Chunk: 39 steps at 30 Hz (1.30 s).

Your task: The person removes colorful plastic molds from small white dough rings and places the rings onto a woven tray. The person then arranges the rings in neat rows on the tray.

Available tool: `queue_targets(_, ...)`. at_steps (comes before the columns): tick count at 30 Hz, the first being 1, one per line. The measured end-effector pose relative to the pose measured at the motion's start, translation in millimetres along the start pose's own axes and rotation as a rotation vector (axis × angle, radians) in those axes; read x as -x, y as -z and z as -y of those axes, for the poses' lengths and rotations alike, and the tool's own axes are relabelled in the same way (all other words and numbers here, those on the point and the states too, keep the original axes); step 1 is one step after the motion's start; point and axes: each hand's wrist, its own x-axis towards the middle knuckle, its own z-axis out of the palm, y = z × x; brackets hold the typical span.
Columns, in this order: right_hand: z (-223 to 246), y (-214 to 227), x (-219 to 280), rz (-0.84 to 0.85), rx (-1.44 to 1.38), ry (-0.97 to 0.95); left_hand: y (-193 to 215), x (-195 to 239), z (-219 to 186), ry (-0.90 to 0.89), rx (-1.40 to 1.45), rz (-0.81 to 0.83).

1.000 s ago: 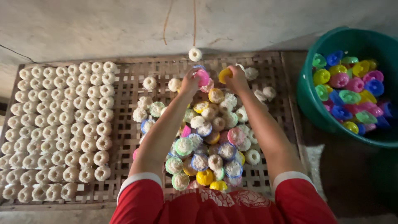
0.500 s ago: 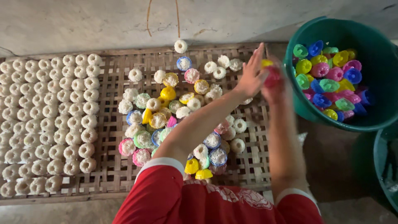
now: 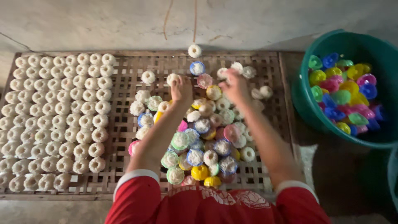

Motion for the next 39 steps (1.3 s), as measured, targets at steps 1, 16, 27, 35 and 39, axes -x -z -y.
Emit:
queue_targets(1, 8.0, -35.8, -3.6, 0.075, 0.152, -0.022, -10.9, -2.6, 0.5, -0.009, -0.022, 0.0)
queue_targets(16, -18.1, -63.1, -31.5, 0.309, 0.103, -0.137, 5.2, -44.3, 40.2, -0.053, 0.69, 0.244)
queue_targets(27, 7.3, 26.4, -25.1, -0.123, -1.954, -0.729, 93.4, -79.4, -71.3, -0.434, 0.974, -0.241)
queue_targets(35, -88.8, 288.7, 44.2, -0.943, -0.926, -0.414, 18.0, -113.6, -24.6, -0.154, 0.618, 0.358)
queue_targets(39, -73.1, 232.8, 52.0, -0.629, 0.478, -0.542, -9.0, -107.6, -16.5, -0.255, 0.381, 0.329)
